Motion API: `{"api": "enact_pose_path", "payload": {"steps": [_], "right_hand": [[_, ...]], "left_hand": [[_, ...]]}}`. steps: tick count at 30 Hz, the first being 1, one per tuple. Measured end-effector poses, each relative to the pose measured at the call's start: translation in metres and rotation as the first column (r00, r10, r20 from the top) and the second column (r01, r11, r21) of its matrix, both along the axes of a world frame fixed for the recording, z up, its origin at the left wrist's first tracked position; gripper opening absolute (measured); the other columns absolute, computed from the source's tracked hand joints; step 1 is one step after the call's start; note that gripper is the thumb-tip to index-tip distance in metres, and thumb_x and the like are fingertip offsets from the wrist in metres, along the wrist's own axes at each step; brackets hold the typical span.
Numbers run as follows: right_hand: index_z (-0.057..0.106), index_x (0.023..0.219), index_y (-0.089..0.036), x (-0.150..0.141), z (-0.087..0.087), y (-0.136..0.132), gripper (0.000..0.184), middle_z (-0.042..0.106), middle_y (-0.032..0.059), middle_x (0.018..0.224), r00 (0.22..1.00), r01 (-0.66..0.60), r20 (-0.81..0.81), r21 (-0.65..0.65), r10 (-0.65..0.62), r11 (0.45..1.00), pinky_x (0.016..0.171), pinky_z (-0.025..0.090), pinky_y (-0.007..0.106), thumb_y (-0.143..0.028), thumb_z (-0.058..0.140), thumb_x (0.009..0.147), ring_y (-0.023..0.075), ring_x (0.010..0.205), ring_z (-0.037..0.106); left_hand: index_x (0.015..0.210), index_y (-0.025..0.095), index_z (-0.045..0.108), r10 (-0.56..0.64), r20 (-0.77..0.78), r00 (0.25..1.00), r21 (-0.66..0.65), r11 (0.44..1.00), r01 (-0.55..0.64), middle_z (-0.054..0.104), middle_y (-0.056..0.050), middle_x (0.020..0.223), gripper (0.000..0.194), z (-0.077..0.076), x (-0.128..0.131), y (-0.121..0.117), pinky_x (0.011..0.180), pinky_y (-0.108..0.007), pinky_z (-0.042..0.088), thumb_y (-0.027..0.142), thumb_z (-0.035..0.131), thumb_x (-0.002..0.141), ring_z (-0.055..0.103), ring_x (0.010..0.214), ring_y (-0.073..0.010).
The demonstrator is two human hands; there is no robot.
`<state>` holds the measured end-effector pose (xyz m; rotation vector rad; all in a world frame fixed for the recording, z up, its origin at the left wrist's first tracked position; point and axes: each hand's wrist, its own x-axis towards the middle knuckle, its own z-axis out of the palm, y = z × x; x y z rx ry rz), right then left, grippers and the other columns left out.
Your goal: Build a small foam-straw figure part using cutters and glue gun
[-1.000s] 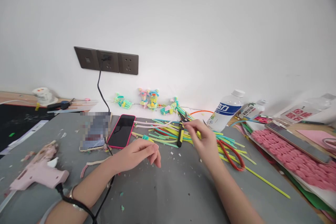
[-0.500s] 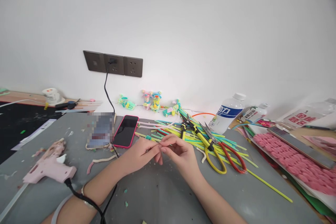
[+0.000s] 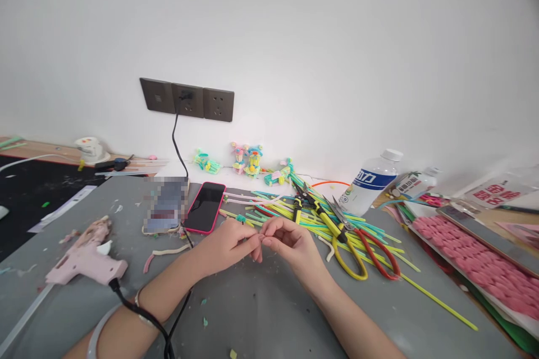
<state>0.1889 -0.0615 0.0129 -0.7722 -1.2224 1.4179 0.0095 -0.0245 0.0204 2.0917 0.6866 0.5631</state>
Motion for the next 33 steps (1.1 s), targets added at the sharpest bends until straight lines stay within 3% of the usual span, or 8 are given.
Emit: {"api": "enact_pose_path", "payload": {"steps": [10, 15, 18, 23, 28, 33], "right_hand": [[0.059, 0.075, -0.017, 0.007, 0.003, 0.001, 0.025, 0.064, 0.0009, 0.073, 0.986, -0.157, 0.046, -0.062, 0.16, 0.986, 0.065, 0.052, 0.03, -0.036, 0.075, 0.08, 0.0157, 0.065, 0.065], [0.056, 0.074, -0.018, 0.01, 0.004, 0.0, 0.027, 0.064, 0.0008, 0.069, 0.969, -0.223, 0.089, -0.073, 0.229, 0.972, 0.056, 0.04, 0.025, -0.038, 0.072, 0.083, 0.0142, 0.06, 0.061], [0.056, 0.072, -0.018, 0.011, 0.0, 0.0, 0.029, 0.059, -0.0008, 0.066, 0.962, -0.258, 0.068, -0.095, 0.265, 0.961, 0.052, 0.033, 0.023, -0.039, 0.073, 0.081, 0.0116, 0.055, 0.053], [0.053, 0.065, -0.018, 0.004, -0.007, -0.002, 0.04, 0.041, -0.006, 0.058, 0.977, -0.208, -0.095, -0.189, 0.193, 0.96, 0.05, 0.025, 0.021, -0.046, 0.081, 0.071, 0.0078, 0.051, 0.032], [0.053, 0.064, -0.018, -0.002, -0.009, -0.005, 0.042, 0.039, -0.0054, 0.06, 0.941, -0.288, -0.255, -0.254, 0.223, 0.923, 0.05, 0.032, 0.02, -0.045, 0.084, 0.066, 0.0089, 0.054, 0.033], [0.052, 0.064, -0.018, -0.002, -0.009, -0.005, 0.041, 0.04, -0.0054, 0.06, 0.935, -0.311, -0.251, -0.242, 0.251, 0.919, 0.048, 0.037, 0.021, -0.046, 0.082, 0.069, 0.0092, 0.051, 0.041]], "left_hand": [[0.065, 0.016, 0.068, 0.0, -0.002, 1.0, -0.051, 0.999, 0.0, 0.074, -0.004, 0.068, 0.04, 0.002, 0.0, 0.0, 0.063, -0.022, 0.045, 0.026, 0.044, 0.095, 0.065, 0.063, -0.0139], [0.061, 0.016, 0.064, -0.06, 0.055, 0.997, -0.143, 0.987, 0.068, 0.074, -0.006, 0.067, 0.046, 0.005, 0.0, -0.003, 0.063, -0.023, 0.046, 0.035, 0.043, 0.097, 0.067, 0.064, -0.0157], [0.059, 0.017, 0.061, -0.104, 0.095, 0.99, -0.187, 0.975, 0.121, 0.075, -0.007, 0.068, 0.05, 0.005, 0.001, -0.004, 0.065, -0.024, 0.047, 0.043, 0.042, 0.097, 0.066, 0.064, -0.0158], [0.055, 0.017, 0.058, -0.13, 0.112, 0.985, -0.22, 0.964, 0.152, 0.075, -0.008, 0.067, 0.06, 0.003, 0.003, -0.006, 0.067, -0.024, 0.047, 0.052, 0.034, 0.098, 0.062, 0.061, -0.0147], [0.054, 0.017, 0.058, -0.145, 0.127, 0.981, -0.255, 0.951, 0.173, 0.075, -0.009, 0.066, 0.063, -0.001, 0.003, -0.007, 0.072, -0.025, 0.049, 0.054, 0.033, 0.098, 0.063, 0.062, -0.0159], [0.054, 0.017, 0.059, -0.142, 0.123, 0.982, -0.252, 0.953, 0.169, 0.074, -0.009, 0.065, 0.063, -0.001, 0.002, -0.007, 0.072, -0.025, 0.048, 0.053, 0.033, 0.098, 0.063, 0.062, -0.0159]]}}
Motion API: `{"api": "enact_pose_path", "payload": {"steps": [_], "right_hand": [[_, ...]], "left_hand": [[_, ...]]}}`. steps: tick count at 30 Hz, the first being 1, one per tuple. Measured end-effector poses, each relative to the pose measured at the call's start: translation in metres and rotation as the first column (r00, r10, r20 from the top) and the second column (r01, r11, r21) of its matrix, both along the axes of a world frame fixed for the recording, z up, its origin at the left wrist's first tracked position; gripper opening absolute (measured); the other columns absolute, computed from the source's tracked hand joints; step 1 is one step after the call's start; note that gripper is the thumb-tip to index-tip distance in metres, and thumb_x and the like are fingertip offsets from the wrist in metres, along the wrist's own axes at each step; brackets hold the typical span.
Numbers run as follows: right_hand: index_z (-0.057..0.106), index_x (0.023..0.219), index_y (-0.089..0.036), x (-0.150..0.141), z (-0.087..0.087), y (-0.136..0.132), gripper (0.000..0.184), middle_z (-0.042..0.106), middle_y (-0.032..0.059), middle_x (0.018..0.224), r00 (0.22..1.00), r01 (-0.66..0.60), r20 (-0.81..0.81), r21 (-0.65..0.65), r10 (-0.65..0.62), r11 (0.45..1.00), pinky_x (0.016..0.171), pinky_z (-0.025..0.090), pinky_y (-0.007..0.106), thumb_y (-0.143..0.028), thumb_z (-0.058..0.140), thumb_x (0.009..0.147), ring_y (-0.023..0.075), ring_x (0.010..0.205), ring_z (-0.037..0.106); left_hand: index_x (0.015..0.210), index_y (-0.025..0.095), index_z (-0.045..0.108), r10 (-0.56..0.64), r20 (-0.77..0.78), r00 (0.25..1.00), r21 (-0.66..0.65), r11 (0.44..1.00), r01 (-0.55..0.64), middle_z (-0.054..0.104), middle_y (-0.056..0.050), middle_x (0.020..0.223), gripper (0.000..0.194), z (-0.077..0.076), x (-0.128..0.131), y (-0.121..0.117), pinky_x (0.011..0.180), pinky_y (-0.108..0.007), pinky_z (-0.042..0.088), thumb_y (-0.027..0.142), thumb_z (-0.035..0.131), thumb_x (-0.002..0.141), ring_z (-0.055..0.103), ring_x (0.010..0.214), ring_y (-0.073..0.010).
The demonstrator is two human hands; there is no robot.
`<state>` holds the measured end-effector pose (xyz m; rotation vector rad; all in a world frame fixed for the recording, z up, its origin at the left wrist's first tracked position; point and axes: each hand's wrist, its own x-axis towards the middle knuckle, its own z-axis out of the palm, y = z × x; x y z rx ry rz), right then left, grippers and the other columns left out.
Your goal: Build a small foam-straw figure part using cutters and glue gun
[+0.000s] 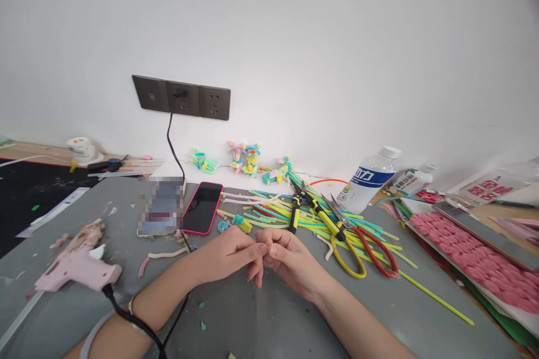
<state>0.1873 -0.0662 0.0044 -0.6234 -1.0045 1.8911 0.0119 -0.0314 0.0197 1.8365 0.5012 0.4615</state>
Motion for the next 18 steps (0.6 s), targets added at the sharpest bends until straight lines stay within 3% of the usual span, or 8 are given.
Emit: {"api": "enact_pose_path", "payload": {"steps": [4, 7, 11, 14, 18], "right_hand": [[0.049, 0.066, -0.018, 0.0, 0.002, 0.0, 0.042, 0.048, -0.0039, 0.059, 0.999, -0.015, 0.031, 0.062, 0.013, 0.998, 0.052, 0.04, 0.023, -0.049, 0.078, 0.073, 0.0142, 0.054, 0.057], [0.05, 0.067, -0.019, 0.0, 0.005, 0.0, 0.041, 0.046, -0.0042, 0.058, 1.0, -0.024, 0.01, 0.093, 0.023, 0.995, 0.055, 0.045, 0.026, -0.05, 0.076, 0.075, 0.0147, 0.056, 0.056], [0.054, 0.068, -0.019, 0.004, 0.008, 0.004, 0.037, 0.048, -0.0023, 0.067, 0.988, 0.15, 0.028, 0.105, -0.154, 0.983, 0.055, 0.045, 0.025, -0.047, 0.078, 0.074, 0.011, 0.056, 0.046], [0.055, 0.067, -0.019, 0.01, 0.007, 0.009, 0.034, 0.053, -0.0013, 0.071, 0.949, 0.291, 0.083, 0.138, -0.304, 0.947, 0.057, 0.043, 0.022, -0.039, 0.082, 0.07, 0.01, 0.059, 0.047], [0.055, 0.07, -0.019, 0.015, 0.005, 0.013, 0.031, 0.054, -0.0027, 0.068, 0.922, 0.346, 0.127, 0.157, -0.367, 0.925, 0.06, 0.042, 0.022, -0.034, 0.082, 0.07, 0.0102, 0.061, 0.051]], "left_hand": [[0.054, 0.017, 0.058, 0.018, 0.015, 1.0, -0.025, 1.0, -0.018, 0.074, -0.009, 0.066, 0.064, 0.003, 0.0, 0.001, 0.075, -0.026, 0.049, 0.053, 0.029, 0.099, 0.064, 0.064, -0.0159], [0.056, 0.017, 0.057, 0.039, 0.03, 0.999, -0.05, 0.998, -0.037, 0.074, -0.009, 0.068, 0.063, 0.004, -0.001, 0.001, 0.075, -0.027, 0.049, 0.052, 0.026, 0.099, 0.064, 0.067, -0.0169], [0.059, 0.017, 0.056, 0.059, 0.013, 0.998, -0.071, 0.996, -0.058, 0.073, -0.008, 0.068, 0.06, 0.004, -0.001, 0.001, 0.072, -0.026, 0.048, 0.053, 0.028, 0.099, 0.064, 0.068, -0.0172], [0.059, 0.017, 0.055, 0.104, 0.005, 0.995, -0.077, 0.992, -0.103, 0.072, -0.008, 0.068, 0.059, 0.005, -0.001, 0.001, 0.072, -0.026, 0.047, 0.053, 0.03, 0.099, 0.063, 0.067, -0.0167], [0.058, 0.017, 0.051, 0.21, 0.044, 0.977, -0.052, 0.977, -0.208, 0.07, -0.007, 0.067, 0.056, 0.006, -0.002, 0.004, 0.069, -0.027, 0.045, 0.051, 0.032, 0.099, 0.061, 0.065, -0.0157]]}}
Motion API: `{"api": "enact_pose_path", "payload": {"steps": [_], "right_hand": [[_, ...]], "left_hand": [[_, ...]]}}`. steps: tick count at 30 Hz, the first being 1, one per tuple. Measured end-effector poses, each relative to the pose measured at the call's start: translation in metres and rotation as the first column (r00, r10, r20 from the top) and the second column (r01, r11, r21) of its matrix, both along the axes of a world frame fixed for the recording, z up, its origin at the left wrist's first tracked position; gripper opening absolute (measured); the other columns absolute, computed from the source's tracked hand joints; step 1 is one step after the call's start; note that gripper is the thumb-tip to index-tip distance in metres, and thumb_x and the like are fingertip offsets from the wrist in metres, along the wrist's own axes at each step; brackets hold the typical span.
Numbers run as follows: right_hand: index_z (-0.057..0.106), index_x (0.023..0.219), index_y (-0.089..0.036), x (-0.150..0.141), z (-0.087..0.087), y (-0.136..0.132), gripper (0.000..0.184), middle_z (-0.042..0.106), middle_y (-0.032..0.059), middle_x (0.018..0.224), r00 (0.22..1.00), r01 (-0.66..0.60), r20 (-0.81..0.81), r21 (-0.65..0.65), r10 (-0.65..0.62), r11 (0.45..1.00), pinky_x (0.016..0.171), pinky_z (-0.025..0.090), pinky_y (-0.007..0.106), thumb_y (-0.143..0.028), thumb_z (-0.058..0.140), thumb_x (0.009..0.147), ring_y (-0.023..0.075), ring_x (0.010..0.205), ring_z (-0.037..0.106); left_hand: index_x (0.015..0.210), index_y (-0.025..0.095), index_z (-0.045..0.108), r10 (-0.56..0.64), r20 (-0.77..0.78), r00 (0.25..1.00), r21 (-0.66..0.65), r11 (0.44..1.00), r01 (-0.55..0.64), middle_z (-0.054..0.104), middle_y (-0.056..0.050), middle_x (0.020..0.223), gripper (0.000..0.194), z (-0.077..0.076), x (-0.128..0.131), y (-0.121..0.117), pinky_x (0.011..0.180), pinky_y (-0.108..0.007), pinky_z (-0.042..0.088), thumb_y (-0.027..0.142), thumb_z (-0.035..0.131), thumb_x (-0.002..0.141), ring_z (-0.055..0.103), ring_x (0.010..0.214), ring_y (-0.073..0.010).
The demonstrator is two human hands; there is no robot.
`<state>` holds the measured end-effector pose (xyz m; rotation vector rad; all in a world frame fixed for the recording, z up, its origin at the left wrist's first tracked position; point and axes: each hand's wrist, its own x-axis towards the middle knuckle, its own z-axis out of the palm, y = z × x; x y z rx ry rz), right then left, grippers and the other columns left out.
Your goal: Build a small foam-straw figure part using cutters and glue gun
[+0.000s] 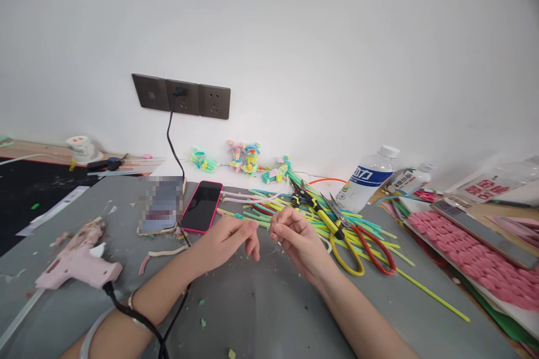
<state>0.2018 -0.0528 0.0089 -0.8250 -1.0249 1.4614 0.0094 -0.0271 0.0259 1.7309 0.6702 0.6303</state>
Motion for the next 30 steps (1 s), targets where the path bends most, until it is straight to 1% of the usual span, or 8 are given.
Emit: {"api": "enact_pose_path", "payload": {"steps": [5, 10, 14, 17, 20, 26, 28, 30], "right_hand": [[0.058, 0.089, -0.024, 0.0, -0.001, 0.001, 0.029, 0.051, -0.0042, 0.07, 0.997, 0.061, 0.049, 0.021, -0.062, 0.998, 0.058, 0.04, 0.023, -0.037, 0.079, 0.073, 0.0114, 0.061, 0.051], [0.058, 0.095, -0.023, 0.004, -0.002, 0.0, 0.022, 0.047, -0.0032, 0.068, 0.97, 0.142, 0.173, 0.159, -0.169, 0.977, 0.057, 0.036, 0.025, -0.042, 0.065, 0.085, 0.0134, 0.062, 0.046], [0.051, 0.107, -0.024, 0.004, -0.006, -0.001, 0.026, 0.033, -0.009, 0.055, 0.925, 0.049, 0.359, 0.216, -0.126, 0.975, 0.05, 0.026, 0.024, -0.046, 0.053, 0.093, 0.0124, 0.049, 0.031], [0.05, 0.106, -0.022, 0.002, -0.011, -0.002, 0.024, 0.03, -0.0103, 0.053, 0.824, -0.051, 0.561, 0.216, -0.081, 0.975, 0.05, 0.022, 0.025, -0.043, 0.053, 0.093, 0.0115, 0.048, 0.026], [0.054, 0.104, -0.021, 0.002, -0.016, -0.001, 0.021, 0.035, -0.0081, 0.057, 0.718, -0.054, 0.677, 0.287, -0.162, 0.956, 0.053, 0.025, 0.025, -0.037, 0.057, 0.09, 0.0122, 0.052, 0.032], [0.057, 0.102, -0.021, 0.004, -0.019, 0.009, 0.015, 0.049, -0.0007, 0.072, 0.613, 0.051, 0.692, 0.448, -0.382, 0.893, 0.061, 0.036, 0.028, -0.031, 0.053, 0.093, 0.0165, 0.064, 0.044], [0.056, 0.101, -0.02, -0.002, -0.016, 0.014, 0.012, 0.055, 0.0019, 0.077, 0.582, 0.012, 0.706, 0.488, -0.403, 0.873, 0.065, 0.039, 0.03, -0.028, 0.052, 0.093, 0.0178, 0.068, 0.048], [0.057, 0.097, -0.02, -0.013, -0.013, 0.019, 0.008, 0.06, 0.0046, 0.084, 0.538, -0.088, 0.748, 0.508, -0.388, 0.857, 0.071, 0.042, 0.031, -0.025, 0.053, 0.091, 0.0198, 0.076, 0.053]], "left_hand": [[0.062, 0.019, 0.047, 0.235, 0.103, 0.966, 0.029, 0.97, -0.239, 0.065, -0.005, 0.067, 0.048, 0.001, -0.003, 0.008, 0.067, -0.028, 0.044, 0.049, 0.036, 0.098, 0.058, 0.065, -0.0158], [0.079, 0.021, 0.045, 0.369, 0.181, 0.911, -0.039, 0.929, -0.369, 0.051, 0.004, 0.063, 0.029, 0.001, -0.003, 0.013, 0.058, -0.024, 0.042, 0.046, 0.053, 0.091, 0.05, 0.057, -0.0115], [0.086, 0.022, 0.045, 0.38, 0.204, 0.902, -0.056, 0.925, -0.376, 0.042, 0.008, 0.058, 0.024, -0.001, -0.004, 0.014, 0.053, -0.021, 0.038, 0.042, 0.057, 0.089, 0.045, 0.053, -0.0095], [0.089, 0.022, 0.045, 0.378, 0.207, 0.902, -0.06, 0.926, -0.374, 0.044, 0.01, 0.053, 0.021, -0.002, -0.005, 0.014, 0.051, -0.02, 0.035, 0.041, 0.053, 0.091, 0.042, 0.049, -0.0086], [0.089, 0.022, 0.044, 0.388, 0.202, 0.899, -0.078, 0.922, -0.38, 0.049, 0.01, 0.048, 0.021, -0.001, -0.006, 0.014, 0.049, -0.02, 0.035, 0.041, 0.052, 0.092, 0.042, 0.044, -0.0085], [0.082, 0.021, 0.042, 0.389, 0.213, 0.896, -0.093, 0.921, -0.378, 0.054, 0.009, 0.047, 0.026, 0.003, -0.006, 0.015, 0.051, -0.02, 0.038, 0.04, 0.057, 0.09, 0.045, 0.043, -0.008], [0.081, 0.021, 0.04, 0.394, 0.246, 0.885, -0.101, 0.919, -0.381, 0.056, 0.009, 0.049, 0.028, 0.002, -0.006, 0.016, 0.052, -0.02, 0.04, 0.04, 0.058, 0.089, 0.049, 0.046, -0.0082], [0.08, 0.022, 0.038, 0.394, 0.272, 0.878, -0.12, 0.919, -0.376, 0.06, 0.007, 0.052, 0.031, 0.001, -0.006, 0.017, 0.053, -0.02, 0.043, 0.041, 0.06, 0.088, 0.054, 0.049, -0.0095]]}}
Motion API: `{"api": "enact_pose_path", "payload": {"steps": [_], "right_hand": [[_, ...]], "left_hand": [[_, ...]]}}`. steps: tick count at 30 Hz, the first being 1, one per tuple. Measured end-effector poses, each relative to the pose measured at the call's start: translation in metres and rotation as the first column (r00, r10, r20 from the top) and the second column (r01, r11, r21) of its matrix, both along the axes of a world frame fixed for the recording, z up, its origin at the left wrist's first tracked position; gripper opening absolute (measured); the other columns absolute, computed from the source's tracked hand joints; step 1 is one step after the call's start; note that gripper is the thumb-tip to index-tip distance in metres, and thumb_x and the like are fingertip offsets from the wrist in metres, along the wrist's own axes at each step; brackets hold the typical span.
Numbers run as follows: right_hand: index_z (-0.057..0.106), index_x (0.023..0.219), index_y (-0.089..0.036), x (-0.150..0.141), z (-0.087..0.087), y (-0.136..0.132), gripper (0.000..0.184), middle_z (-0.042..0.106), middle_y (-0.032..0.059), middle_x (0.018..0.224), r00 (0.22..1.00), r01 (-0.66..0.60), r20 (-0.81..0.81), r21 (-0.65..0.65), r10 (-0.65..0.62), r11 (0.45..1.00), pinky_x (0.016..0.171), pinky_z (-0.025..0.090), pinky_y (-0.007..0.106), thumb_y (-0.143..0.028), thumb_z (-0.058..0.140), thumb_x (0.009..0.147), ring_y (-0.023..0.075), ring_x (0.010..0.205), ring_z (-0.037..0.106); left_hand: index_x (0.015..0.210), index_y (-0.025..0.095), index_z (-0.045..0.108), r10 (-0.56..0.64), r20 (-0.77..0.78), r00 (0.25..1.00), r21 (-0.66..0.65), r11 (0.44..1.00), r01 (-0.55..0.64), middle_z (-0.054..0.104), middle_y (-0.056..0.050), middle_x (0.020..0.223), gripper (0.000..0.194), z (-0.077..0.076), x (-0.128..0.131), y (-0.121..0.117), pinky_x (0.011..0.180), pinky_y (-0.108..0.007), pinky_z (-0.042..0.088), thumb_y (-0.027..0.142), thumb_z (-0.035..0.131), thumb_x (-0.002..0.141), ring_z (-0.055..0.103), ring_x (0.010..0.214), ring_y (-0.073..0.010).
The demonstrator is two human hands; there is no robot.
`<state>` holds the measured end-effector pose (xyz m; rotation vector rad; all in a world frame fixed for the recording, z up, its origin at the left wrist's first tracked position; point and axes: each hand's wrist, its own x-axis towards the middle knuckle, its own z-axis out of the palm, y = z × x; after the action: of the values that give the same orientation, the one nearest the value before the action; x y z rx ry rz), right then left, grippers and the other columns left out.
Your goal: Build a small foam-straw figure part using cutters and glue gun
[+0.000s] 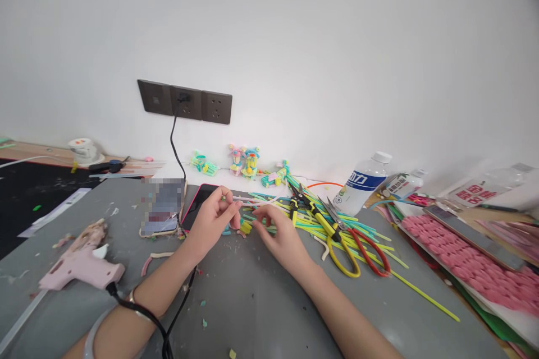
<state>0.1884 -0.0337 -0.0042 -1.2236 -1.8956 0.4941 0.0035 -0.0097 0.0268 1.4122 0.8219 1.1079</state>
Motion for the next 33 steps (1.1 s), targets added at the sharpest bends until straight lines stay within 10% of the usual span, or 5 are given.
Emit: {"api": "enact_pose_path", "payload": {"steps": [7, 12, 22, 33], "right_hand": [[0.057, 0.106, -0.02, -0.029, -0.007, 0.013, 0.028, 0.061, 0.0078, 0.096, 0.981, -0.036, 0.191, -0.028, 0.04, 0.999, 0.08, 0.044, 0.037, -0.011, 0.058, 0.079, 0.0246, 0.09, 0.056], [0.057, 0.108, -0.02, -0.011, -0.006, 0.013, 0.026, 0.057, 0.0021, 0.085, 0.979, -0.122, -0.189, -0.245, 0.076, 0.962, 0.075, 0.045, 0.032, -0.019, 0.057, 0.082, 0.0191, 0.08, 0.057], [0.063, 0.114, -0.021, 0.014, 0.015, 0.022, 0.043, 0.069, 0.0027, 0.092, 0.438, -0.535, -0.856, -0.494, -0.274, 0.685, 0.071, 0.049, 0.022, -0.03, 0.077, 0.074, 0.0113, 0.076, 0.065], [0.068, 0.101, -0.016, 0.01, 0.019, 0.022, 0.022, 0.071, 0.0067, 0.095, 0.362, -0.611, -0.883, -0.467, -0.299, 0.639, 0.066, 0.05, 0.02, -0.03, 0.067, 0.084, 0.0106, 0.072, 0.063]], "left_hand": [[0.079, 0.024, 0.031, 0.032, -0.014, 0.999, -0.005, 0.999, -0.032, 0.062, 0.006, 0.047, 0.034, 0.001, -0.001, -0.001, 0.05, -0.022, 0.043, 0.046, 0.054, 0.091, 0.054, 0.042, -0.0114], [0.082, 0.024, 0.032, 0.125, -0.032, 0.992, 0.048, 0.991, -0.123, 0.039, 0.013, 0.046, 0.028, -0.004, -0.001, 0.001, 0.047, -0.019, 0.031, 0.041, 0.052, 0.092, 0.035, 0.041, -0.008], [0.098, 0.022, 0.045, 0.214, -0.086, 0.973, 0.128, 0.971, -0.202, 0.057, 0.0, 0.083, 0.018, -0.009, -0.001, 0.005, 0.064, -0.025, 0.044, 0.034, 0.053, 0.089, 0.056, 0.074, -0.014], [0.099, 0.022, 0.046, 0.047, -0.221, 0.974, 0.067, 0.997, -0.033, 0.038, 0.01, 0.052, 0.015, -0.01, -0.001, 0.002, 0.05, -0.021, 0.031, 0.036, 0.05, 0.093, 0.039, 0.048, -0.0103]]}}
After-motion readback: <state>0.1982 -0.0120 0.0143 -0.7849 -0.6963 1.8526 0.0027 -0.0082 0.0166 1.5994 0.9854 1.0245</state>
